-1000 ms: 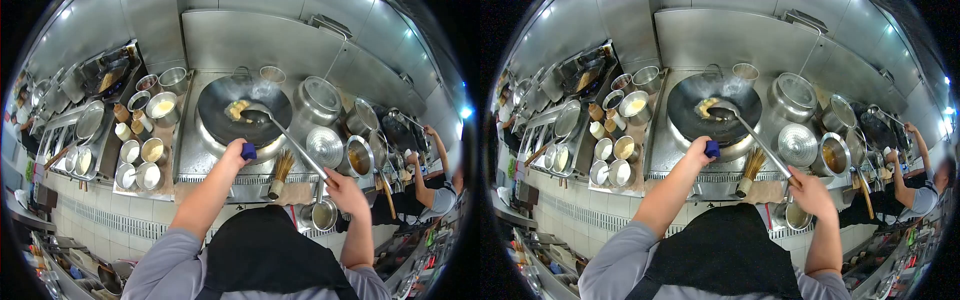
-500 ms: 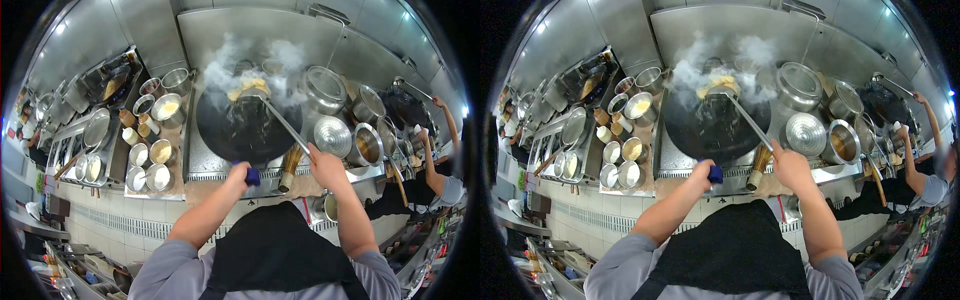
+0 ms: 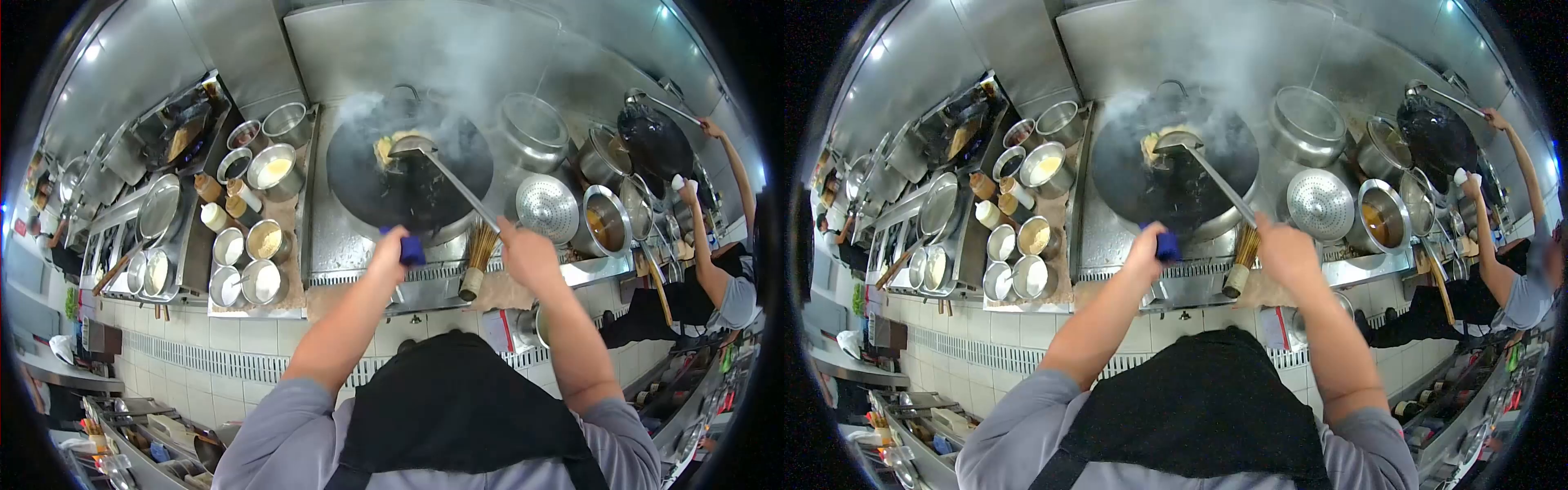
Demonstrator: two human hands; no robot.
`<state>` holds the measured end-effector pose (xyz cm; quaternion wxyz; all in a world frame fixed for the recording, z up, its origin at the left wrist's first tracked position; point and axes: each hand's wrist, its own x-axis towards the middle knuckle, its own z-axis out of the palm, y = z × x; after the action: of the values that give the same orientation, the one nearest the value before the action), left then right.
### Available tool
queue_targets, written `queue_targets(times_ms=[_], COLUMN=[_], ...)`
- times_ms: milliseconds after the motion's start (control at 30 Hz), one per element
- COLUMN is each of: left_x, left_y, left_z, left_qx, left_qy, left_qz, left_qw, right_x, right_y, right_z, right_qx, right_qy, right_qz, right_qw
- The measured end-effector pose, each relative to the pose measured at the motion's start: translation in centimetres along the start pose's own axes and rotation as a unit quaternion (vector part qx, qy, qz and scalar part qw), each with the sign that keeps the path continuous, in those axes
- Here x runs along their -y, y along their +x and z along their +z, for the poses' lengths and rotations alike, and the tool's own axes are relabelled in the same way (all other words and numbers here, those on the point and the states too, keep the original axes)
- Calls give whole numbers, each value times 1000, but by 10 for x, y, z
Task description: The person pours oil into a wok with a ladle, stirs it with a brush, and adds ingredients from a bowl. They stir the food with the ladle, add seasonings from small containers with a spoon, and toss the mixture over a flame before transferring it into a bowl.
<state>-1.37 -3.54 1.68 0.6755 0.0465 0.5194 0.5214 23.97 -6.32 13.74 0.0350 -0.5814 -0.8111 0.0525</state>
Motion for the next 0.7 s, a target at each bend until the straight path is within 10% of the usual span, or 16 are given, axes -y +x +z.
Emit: queue_targets(times_ms=[167,233,300,500,700], left_x=[29,5,-21,-34,79], left_y=[-13,-32,-24,-29,-14], left_z=[-19,4,12,10,-38], left_qx=[0,0,24,15,-57], left_qy=[19,-61,-60,-11,210], left_qz=[-28,-7,-41,-11,354], left_qw=[999,998,997,1000,910], right_x=[-19,-4,-5,-23,-8], right_y=[-43,-60,-64,-60,-46], right_z=[19,-32,-56,-90,-80], right_qx=[-102,66,63,91,130], right_qy=[232,509,674,745,722], right_qz=[-2,205,223,267,300], right_qw=[967,833,702,604,609])
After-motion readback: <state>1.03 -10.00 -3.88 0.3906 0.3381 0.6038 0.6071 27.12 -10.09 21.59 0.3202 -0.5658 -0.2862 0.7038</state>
